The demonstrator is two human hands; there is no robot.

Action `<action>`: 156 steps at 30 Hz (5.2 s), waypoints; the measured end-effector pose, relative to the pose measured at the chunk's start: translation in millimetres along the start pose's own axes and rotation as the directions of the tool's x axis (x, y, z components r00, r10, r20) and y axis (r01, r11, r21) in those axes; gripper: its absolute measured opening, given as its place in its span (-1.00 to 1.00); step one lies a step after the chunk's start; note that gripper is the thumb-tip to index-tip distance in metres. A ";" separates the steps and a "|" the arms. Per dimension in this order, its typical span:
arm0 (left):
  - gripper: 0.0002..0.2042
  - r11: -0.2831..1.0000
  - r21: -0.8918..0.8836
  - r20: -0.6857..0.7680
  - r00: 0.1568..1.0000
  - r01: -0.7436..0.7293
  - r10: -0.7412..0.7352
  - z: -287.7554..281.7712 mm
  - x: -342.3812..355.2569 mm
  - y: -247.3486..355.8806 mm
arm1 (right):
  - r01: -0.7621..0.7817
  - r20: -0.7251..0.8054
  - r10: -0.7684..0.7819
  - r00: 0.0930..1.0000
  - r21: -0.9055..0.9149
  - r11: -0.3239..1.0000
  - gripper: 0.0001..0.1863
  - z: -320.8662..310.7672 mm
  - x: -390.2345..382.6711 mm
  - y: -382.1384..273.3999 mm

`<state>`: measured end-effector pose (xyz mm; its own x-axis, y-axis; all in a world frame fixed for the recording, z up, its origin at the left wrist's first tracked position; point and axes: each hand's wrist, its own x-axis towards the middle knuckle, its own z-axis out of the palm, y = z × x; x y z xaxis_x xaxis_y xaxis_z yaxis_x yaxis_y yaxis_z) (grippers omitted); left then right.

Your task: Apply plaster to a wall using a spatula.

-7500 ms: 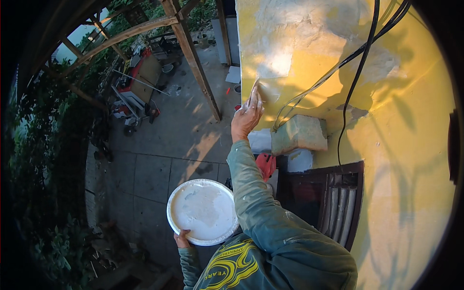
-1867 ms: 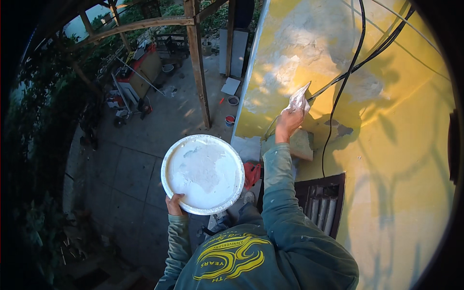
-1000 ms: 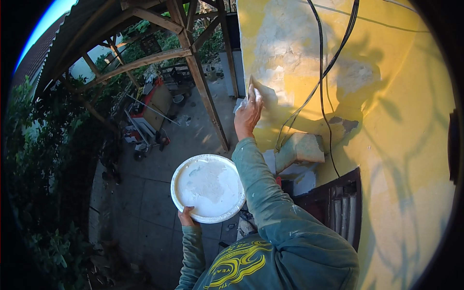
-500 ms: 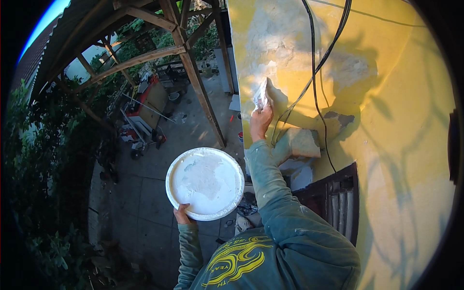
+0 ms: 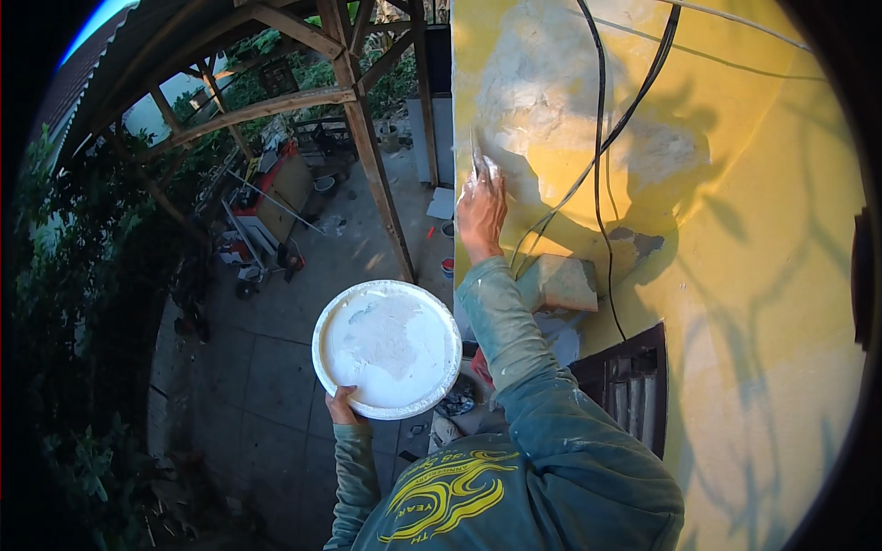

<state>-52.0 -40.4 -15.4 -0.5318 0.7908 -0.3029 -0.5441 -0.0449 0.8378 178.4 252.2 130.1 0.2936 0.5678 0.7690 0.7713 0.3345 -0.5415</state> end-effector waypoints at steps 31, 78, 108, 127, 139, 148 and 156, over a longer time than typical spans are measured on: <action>-0.47 0.990 -0.141 -0.022 1.000 -0.008 0.005 -3.3 9.7 -29.5 | 0.317 0.316 -0.286 0.904 -0.050 0.947 -0.49 -13.9 -21.5 5.4; -0.65 0.905 0.328 0.358 0.851 0.270 -0.384 126.8 -20.3 -98.5 | -0.329 0.672 0.262 0.693 -0.030 0.944 -0.67 -231.9 -138.1 99.4; -0.73 0.805 0.585 0.558 0.770 -0.101 -0.309 151.8 -47.1 -84.8 | -0.362 0.774 0.292 0.562 -0.088 0.928 -0.71 -172.6 -129.2 113.1; -0.87 0.874 0.468 0.305 0.905 0.127 -0.295 79.5 -13.1 -170.0 | -0.720 0.727 0.616 0.303 -0.249 0.648 -0.76 -373.9 51.5 194.3; -0.70 0.856 0.304 0.329 0.798 0.418 -0.506 98.6 -25.8 -169.8 | 0.974 0.927 0.370 -0.060 -0.027 0.226 -0.78 -308.1 145.2 286.7; -0.66 0.810 0.380 0.472 0.659 0.447 -0.585 158.4 -46.6 -206.6 | 0.962 0.846 0.512 -0.150 0.006 0.273 -0.64 -304.4 120.3 314.6; -0.64 0.787 0.430 0.498 0.610 0.443 -0.616 181.4 -40.2 -208.4 | 0.972 0.936 0.296 -0.190 0.138 0.190 -0.68 -353.0 116.7 344.7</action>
<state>200.4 47.8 -95.4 0.3337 0.8142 -0.4751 -0.3847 0.5777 0.7199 678.0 168.3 153.1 -0.3565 0.6950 -0.6245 0.3541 0.7190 0.5980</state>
